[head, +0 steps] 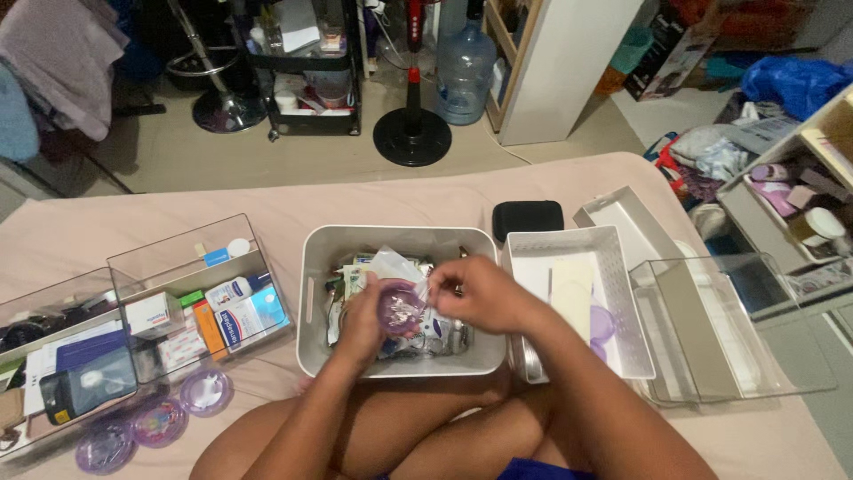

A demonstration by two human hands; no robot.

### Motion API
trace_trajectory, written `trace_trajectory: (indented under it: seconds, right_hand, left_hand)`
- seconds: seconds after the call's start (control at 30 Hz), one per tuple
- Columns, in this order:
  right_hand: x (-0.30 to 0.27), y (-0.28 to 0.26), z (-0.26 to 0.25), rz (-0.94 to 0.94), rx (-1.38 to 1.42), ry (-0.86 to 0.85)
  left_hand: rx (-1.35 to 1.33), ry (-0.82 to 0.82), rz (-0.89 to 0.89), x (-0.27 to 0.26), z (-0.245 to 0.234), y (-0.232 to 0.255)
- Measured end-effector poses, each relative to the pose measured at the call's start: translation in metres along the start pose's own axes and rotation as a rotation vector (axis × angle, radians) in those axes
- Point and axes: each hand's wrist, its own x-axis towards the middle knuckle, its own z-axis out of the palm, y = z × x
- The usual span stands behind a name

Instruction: The person sits on a bed and sorts small items from a white bin into a purple container. They repeatedly pick up small objects, place them into the container, and occasionally move other items within the bin.

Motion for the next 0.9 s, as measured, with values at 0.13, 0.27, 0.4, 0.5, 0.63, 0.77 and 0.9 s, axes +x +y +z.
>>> trace_trajectory:
  seconds: [0.13,0.27,0.4,0.5,0.63,0.77,0.9]
  right_hand:
    - [0.010,-0.012,0.016,-0.200,-0.311,-0.024]
    - [0.016,0.003,0.015,-0.156,-0.193,0.121]
    - [0.023,0.044,0.016,0.123,-0.351,0.119]
    - [0.033,0.077,0.039,0.298,-0.730,-0.215]
    - [0.031,0.110,0.066,0.285,-0.978,-0.402]
    - [0.037,0.136,0.079,0.330,-1.015,-0.466]
    - [0.037,0.159,0.096,0.307,-1.015,-0.322]
  left_hand:
    - [0.080,-0.060,-0.028,0.001,0.003,-0.001]
    - [0.044,-0.045,-0.033,0.001,-0.004,-0.002]
    - [-0.015,-0.026,0.003,-0.002,-0.019,0.003]
    - [0.001,0.041,-0.009,-0.006,-0.024,0.012]
    - [-0.005,0.084,0.006,-0.007,-0.021,0.019]
    - [0.003,0.068,-0.001,-0.009,-0.016,0.021]
    - [0.034,0.083,-0.041,-0.010,-0.016,0.018]
